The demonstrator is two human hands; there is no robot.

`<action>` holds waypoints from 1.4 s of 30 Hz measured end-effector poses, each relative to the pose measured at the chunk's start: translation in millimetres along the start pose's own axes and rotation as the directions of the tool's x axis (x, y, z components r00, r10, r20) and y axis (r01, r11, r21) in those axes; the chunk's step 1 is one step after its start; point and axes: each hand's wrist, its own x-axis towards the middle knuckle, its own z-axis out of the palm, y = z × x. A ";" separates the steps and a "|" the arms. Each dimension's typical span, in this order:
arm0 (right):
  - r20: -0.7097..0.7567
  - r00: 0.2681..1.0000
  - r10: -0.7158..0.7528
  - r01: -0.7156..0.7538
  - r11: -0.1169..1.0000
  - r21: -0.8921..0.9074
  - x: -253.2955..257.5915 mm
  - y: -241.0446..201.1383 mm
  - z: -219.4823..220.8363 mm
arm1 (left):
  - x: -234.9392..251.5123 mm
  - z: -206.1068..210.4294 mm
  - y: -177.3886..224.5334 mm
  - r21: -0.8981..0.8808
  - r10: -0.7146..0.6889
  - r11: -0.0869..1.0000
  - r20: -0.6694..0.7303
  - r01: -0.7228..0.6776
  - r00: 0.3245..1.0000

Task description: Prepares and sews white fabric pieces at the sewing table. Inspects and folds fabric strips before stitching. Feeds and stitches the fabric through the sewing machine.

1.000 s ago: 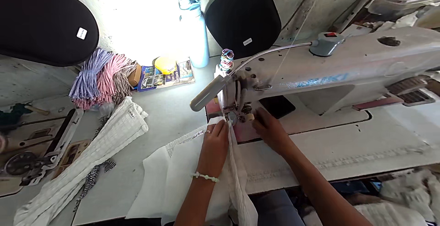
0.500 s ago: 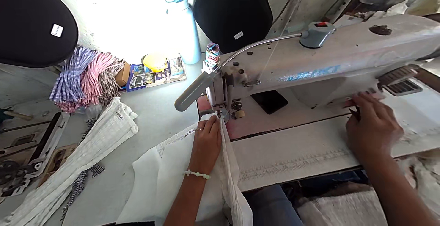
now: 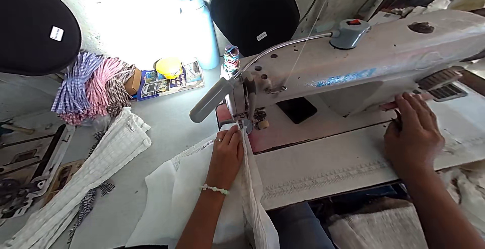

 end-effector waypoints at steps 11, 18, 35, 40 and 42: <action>-0.160 0.985 0.065 -0.029 0.976 0.218 8.8 13.9 -23.3 | 16.2 -48.8 32.8 -0.625 -0.350 0.760 -0.166 0.176 0.922; -0.214 0.977 -0.002 0.085 0.921 0.379 42.4 -21.9 -63.3 | 40.4 -32.8 47.2 -0.337 -0.165 0.939 -0.608 -0.064 0.777; 0.579 0.806 -0.123 -0.585 -0.014 0.811 -41.9 -256.0 -9.8 | -49.4 -56.2 56.6 -0.277 0.023 0.949 -0.413 -0.149 0.911; 0.352 0.910 -0.218 -0.249 0.391 0.886 -52.5 -248.9 5.6 | 21.0 -80.8 65.9 -0.624 -0.341 0.779 -0.348 0.056 0.873; 0.278 0.930 -0.241 -0.126 0.502 0.856 -52.4 -249.4 12.6 | 39.1 -78.4 66.9 -0.691 -0.427 0.711 -0.276 0.131 0.861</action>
